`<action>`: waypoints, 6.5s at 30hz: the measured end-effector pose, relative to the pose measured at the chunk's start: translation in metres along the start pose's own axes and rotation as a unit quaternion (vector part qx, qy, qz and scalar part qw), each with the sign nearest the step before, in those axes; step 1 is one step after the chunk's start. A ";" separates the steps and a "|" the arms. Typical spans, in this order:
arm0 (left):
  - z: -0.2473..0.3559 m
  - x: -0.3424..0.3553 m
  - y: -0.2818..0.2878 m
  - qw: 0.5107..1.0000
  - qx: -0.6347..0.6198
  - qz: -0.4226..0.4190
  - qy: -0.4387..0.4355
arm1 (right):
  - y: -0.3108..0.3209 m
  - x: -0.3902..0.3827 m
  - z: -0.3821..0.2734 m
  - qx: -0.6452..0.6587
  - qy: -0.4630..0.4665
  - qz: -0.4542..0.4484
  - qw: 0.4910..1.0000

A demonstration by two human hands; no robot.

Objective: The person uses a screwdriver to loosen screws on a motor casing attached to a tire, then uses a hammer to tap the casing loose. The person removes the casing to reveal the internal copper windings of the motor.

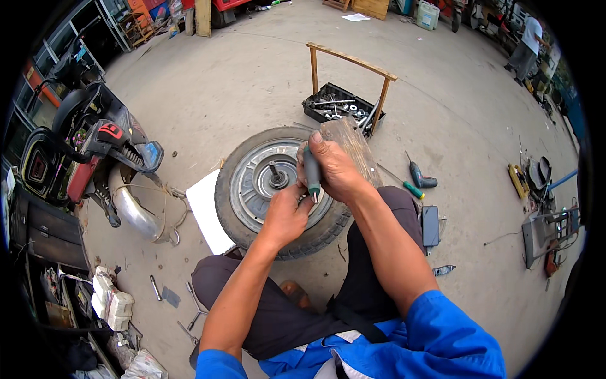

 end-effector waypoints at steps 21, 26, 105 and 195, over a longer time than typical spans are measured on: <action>-0.004 0.009 -0.032 0.978 -0.079 0.185 -0.056 | 0.000 -0.047 -0.020 -0.016 0.109 -0.030 0.993; -0.009 0.006 -0.032 0.983 -0.076 0.158 -0.052 | -0.002 -0.039 -0.005 0.022 0.102 0.016 0.994; -0.017 0.014 -0.042 0.979 -0.067 0.186 -0.040 | -0.005 -0.048 -0.021 -0.056 0.135 0.034 0.989; -0.012 0.014 -0.031 0.951 0.304 0.013 -0.059 | -0.011 -0.023 -0.002 0.143 0.062 0.038 0.987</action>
Point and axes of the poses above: each hand's wrist, its own x-axis towards the middle knuckle, its own y-axis out of the back of the hand, z = x × y, the point moved 1 cm from there along x, towards the middle knuckle, and after that the axes turned 8 degrees about x, right-handed, at the moved point
